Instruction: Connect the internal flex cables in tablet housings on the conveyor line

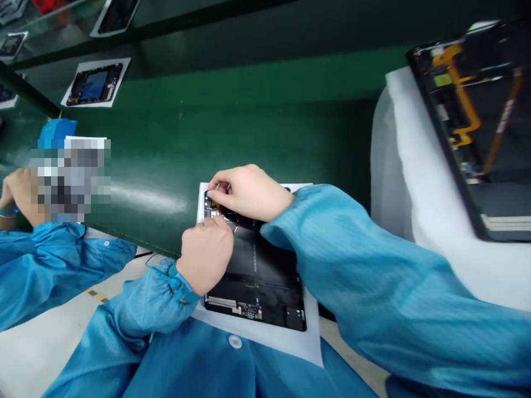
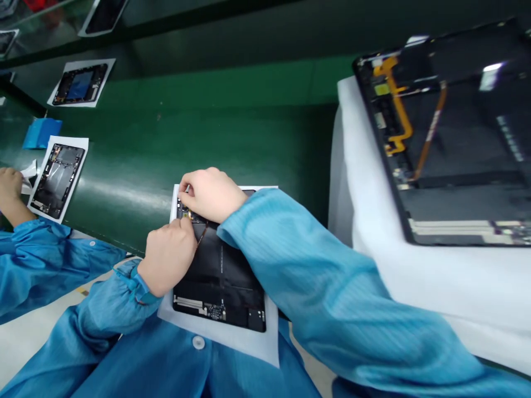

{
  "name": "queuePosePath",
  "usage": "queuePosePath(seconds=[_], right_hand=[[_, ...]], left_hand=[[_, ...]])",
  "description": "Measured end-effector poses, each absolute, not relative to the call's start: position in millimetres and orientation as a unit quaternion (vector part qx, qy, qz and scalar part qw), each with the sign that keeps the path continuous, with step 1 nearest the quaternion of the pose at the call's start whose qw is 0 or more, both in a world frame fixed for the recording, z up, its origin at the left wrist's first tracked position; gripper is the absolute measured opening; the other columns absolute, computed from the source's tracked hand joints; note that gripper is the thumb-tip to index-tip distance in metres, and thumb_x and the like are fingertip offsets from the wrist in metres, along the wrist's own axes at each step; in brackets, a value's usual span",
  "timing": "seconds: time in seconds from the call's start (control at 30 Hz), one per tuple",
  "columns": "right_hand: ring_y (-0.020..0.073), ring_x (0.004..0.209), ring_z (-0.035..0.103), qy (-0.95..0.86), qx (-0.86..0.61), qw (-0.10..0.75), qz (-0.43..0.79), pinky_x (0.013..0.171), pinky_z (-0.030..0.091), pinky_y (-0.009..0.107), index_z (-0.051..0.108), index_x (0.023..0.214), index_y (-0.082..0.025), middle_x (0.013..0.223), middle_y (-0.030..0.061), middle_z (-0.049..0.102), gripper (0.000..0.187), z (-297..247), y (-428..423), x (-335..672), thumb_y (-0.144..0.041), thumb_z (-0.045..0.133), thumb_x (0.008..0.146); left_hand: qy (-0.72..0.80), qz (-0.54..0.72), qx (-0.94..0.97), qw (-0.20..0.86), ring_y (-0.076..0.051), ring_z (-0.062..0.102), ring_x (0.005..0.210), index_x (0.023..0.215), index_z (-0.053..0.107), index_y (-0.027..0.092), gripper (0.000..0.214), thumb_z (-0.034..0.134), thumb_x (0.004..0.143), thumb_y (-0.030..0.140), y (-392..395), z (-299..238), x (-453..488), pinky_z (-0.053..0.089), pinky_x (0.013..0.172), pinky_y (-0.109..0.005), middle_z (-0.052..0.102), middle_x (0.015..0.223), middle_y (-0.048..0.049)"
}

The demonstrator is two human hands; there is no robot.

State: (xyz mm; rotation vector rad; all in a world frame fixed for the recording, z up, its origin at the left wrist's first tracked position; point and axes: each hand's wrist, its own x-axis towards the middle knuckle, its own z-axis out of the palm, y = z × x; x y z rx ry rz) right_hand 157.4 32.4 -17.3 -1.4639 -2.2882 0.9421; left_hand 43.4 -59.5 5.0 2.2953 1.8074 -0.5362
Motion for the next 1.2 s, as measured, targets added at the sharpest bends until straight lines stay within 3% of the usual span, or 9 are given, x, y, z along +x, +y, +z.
queuePosePath(seconds=[0.13,0.3,0.4,0.57,0.9,1.2], right_hand=[[0.0182,0.078,0.064,-0.795,-0.503,0.08,0.33,0.075,0.043,0.03,0.071,0.086,-0.022,0.085,0.0025,0.073,0.012,-18,36,150,-0.026,0.059,0.085],[0.0191,0.079,0.065,-0.789,-0.514,0.096,0.322,0.074,0.043,0.03,0.065,0.103,-0.02,0.088,0.004,0.072,0.019,-13,28,158,-0.03,0.059,0.088],[0.0202,0.078,0.065,-0.806,-0.499,0.081,0.308,0.071,0.043,0.03,0.063,0.104,-0.02,0.087,0.0031,0.072,0.02,-8,17,169,-0.027,0.061,0.085],[0.0191,0.079,0.066,-0.827,-0.464,0.061,0.31,0.071,0.042,0.029,0.066,0.101,-0.02,0.087,0.0018,0.073,0.024,-9,8,177,-0.014,0.055,0.082],[0.0216,0.085,0.067,-0.805,-0.508,0.083,0.296,0.074,0.045,0.031,0.071,0.099,-0.019,0.093,0.0047,0.075,0.026,-16,23,181,-0.013,0.051,0.083],[0.0225,0.089,0.068,-0.796,-0.517,0.088,0.303,0.076,0.045,0.032,0.073,0.102,-0.02,0.095,0.0047,0.076,0.029,-15,30,184,-0.014,0.052,0.083]], left_hand=[[0.598,-0.144,0.783,0.09,-0.023,0.071,0.074,0.09,0.06,0.015,0.02,0.041,0.096,0.017,-70,0,27,0.046,0.056,-0.029,0.069,0.082,-0.0082],[0.618,-0.091,0.775,0.092,-0.019,0.069,0.076,0.091,0.061,0.019,0.017,0.046,0.097,0.027,-79,-5,15,0.044,0.059,-0.029,0.069,0.082,-0.0025],[0.626,-0.087,0.772,0.073,-0.019,0.068,0.076,0.094,0.06,0.019,0.02,0.044,0.099,0.029,-77,-6,17,0.044,0.059,-0.03,0.068,0.085,-0.0028],[0.61,-0.132,0.779,0.056,-0.02,0.067,0.079,0.093,0.058,0.017,0.018,0.042,0.099,0.023,-67,0,28,0.045,0.06,-0.03,0.066,0.088,-0.0061],[0.611,-0.226,0.755,0.073,-0.026,0.069,0.087,0.101,0.056,0.012,0.022,0.035,0.097,0.013,-54,17,50,0.053,0.065,-0.031,0.064,0.095,-0.0128],[0.634,-0.197,0.743,0.082,-0.023,0.069,0.084,0.101,0.056,0.014,0.019,0.039,0.093,0.01,-52,12,30,0.054,0.068,-0.031,0.064,0.094,-0.0092]])
